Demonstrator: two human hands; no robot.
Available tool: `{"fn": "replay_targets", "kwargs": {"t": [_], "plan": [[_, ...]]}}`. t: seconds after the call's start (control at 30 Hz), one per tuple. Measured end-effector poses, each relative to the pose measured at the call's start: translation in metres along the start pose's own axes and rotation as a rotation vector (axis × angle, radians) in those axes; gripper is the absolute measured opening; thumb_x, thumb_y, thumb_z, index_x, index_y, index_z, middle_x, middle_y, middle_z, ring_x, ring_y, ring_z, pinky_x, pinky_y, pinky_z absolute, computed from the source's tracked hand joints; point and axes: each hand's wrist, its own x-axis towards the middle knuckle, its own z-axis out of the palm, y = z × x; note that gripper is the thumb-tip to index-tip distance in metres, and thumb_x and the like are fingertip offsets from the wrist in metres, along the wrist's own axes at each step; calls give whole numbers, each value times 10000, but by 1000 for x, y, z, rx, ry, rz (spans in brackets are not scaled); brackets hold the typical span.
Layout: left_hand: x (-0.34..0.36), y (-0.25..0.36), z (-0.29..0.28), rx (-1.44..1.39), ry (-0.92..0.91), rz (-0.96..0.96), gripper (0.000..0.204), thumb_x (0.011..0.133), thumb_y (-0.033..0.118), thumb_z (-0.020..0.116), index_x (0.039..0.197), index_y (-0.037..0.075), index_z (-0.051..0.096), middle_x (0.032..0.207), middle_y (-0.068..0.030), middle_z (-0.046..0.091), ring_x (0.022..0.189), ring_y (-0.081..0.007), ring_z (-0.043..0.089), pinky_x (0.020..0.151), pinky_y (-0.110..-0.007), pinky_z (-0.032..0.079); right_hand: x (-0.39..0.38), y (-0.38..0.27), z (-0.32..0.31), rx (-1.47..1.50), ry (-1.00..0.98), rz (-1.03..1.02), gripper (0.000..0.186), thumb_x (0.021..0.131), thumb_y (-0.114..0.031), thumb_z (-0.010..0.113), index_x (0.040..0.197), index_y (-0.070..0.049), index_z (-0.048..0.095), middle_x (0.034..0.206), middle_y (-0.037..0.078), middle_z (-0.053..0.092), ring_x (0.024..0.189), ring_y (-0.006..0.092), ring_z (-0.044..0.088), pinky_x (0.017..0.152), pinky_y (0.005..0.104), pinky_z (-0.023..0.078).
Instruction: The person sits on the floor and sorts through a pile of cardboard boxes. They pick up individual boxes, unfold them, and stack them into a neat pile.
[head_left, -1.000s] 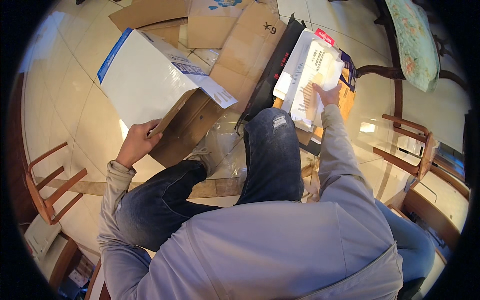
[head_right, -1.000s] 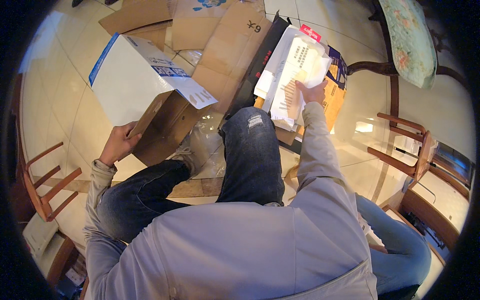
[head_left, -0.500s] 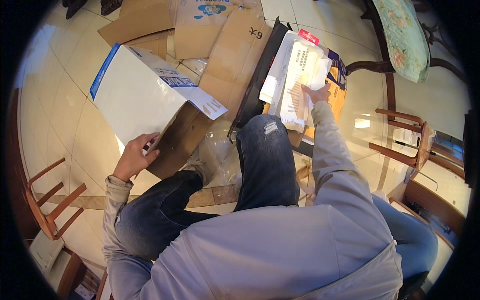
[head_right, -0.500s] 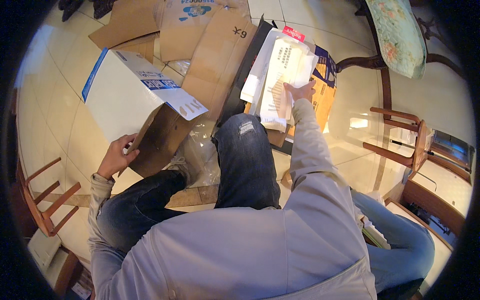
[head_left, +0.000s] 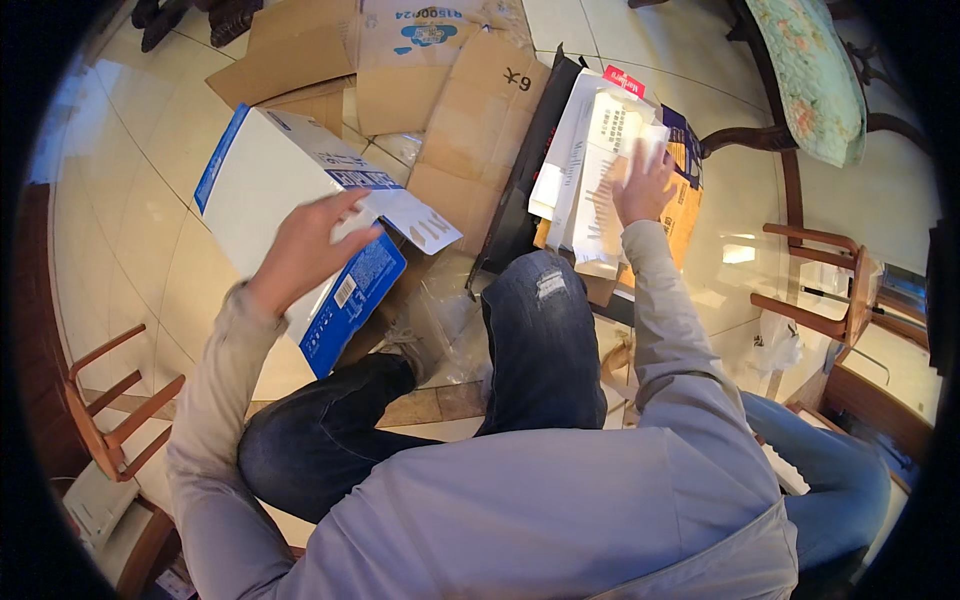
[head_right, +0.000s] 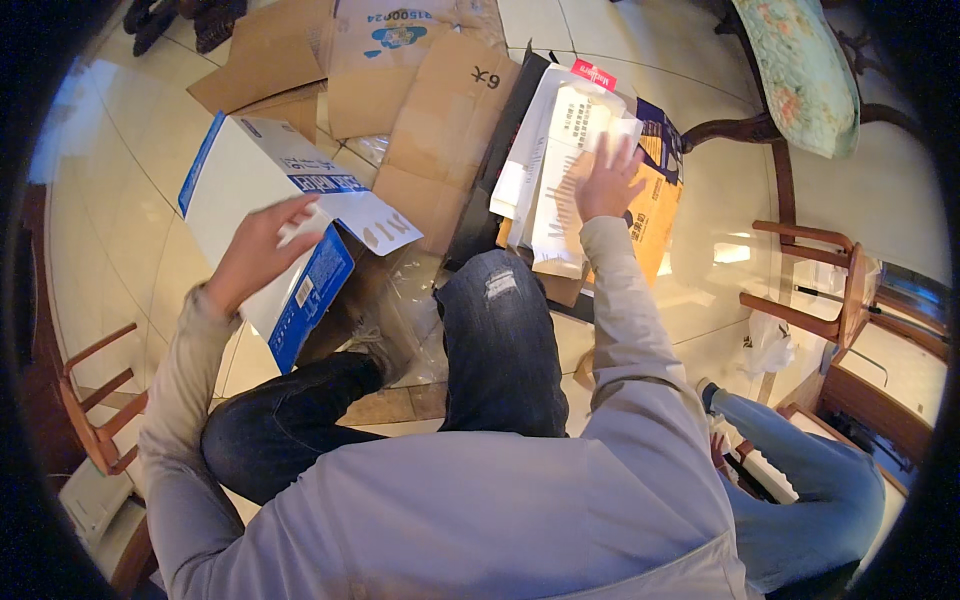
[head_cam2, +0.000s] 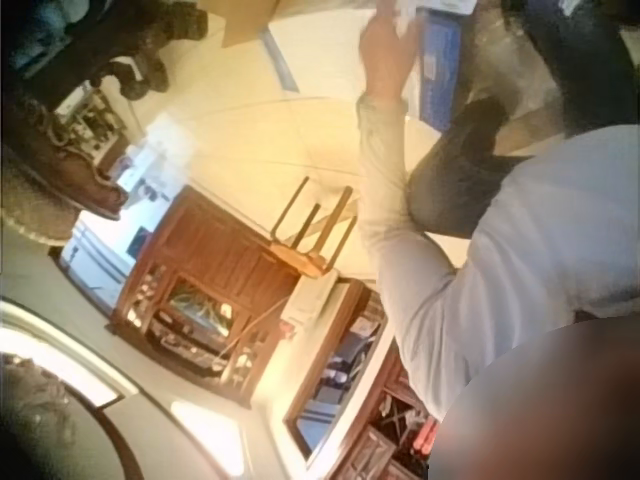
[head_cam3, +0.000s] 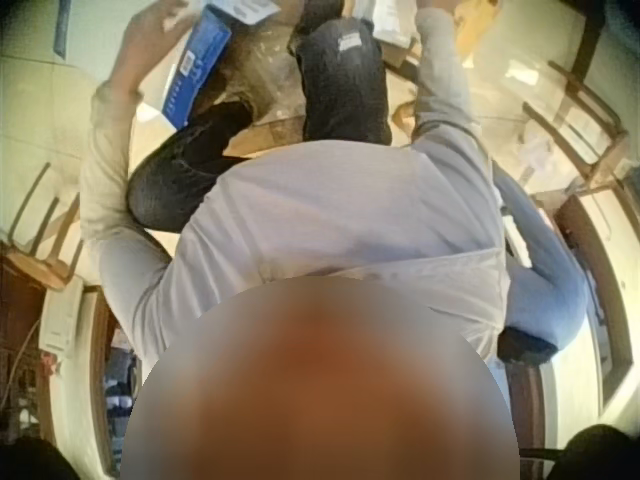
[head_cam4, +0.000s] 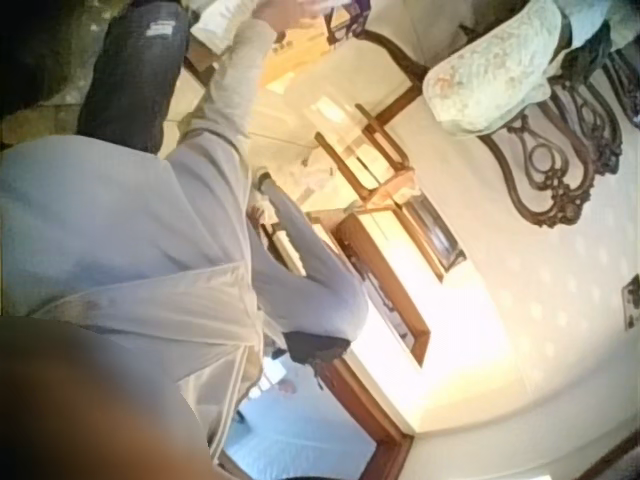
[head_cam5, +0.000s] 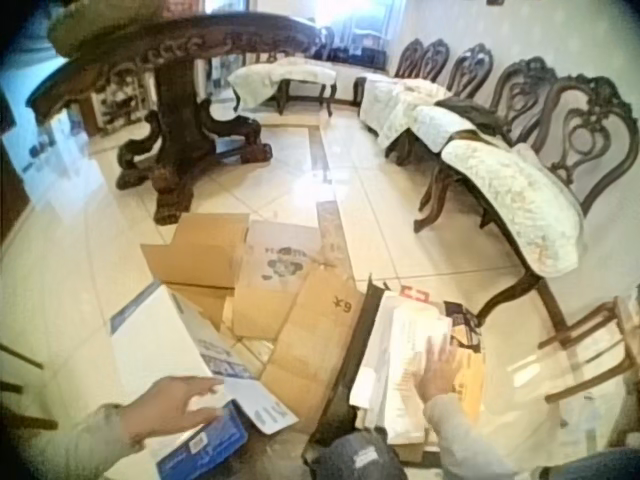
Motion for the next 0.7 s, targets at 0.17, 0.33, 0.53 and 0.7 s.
{"fn": "replay_targets", "kwargs": {"t": [0.17, 0.33, 0.53, 0.7], "plan": [[140, -29, 80, -352, -9, -117, 483, 815, 313, 645, 1161, -17, 572, 1052, -185, 635, 975, -252, 609, 850, -322, 463, -12, 4, 45, 281, -429, -55, 500, 885, -306, 476, 1373, -262, 374, 1483, 22, 261, 1348, 391, 198, 940, 746, 216], [203, -95, 176, -248, 146, -323, 547, 746, 319, 670, 1144, -39, 558, 1110, -220, 606, 1018, -277, 595, 862, -347, 460, -15, -7, 41, 277, -550, -51, 698, 830, -537, 514, 1412, -201, 325, 1509, 54, 199, 1377, 397, 110, 959, 740, 166], [203, -129, 212, -179, 141, -555, 741, 684, 310, 714, 1271, -31, 419, 1114, -220, 604, 1011, -309, 597, 860, -373, 468, -18, -13, 41, 231, -568, -70, 890, 737, -659, 568, 1429, -171, 295, 1523, 73, 145, 1384, 409, 51, 952, 743, 141], [192, -137, 215, -166, 23, -605, 975, 648, 357, 742, 1384, -33, 236, 1173, -240, 563, 1088, -329, 554, 914, -374, 444, -19, -10, 48, 223, -533, -99, 902, 732, -671, 568, 1429, -171, 292, 1521, 78, 151, 1382, 419, 53, 942, 743, 150]]}}
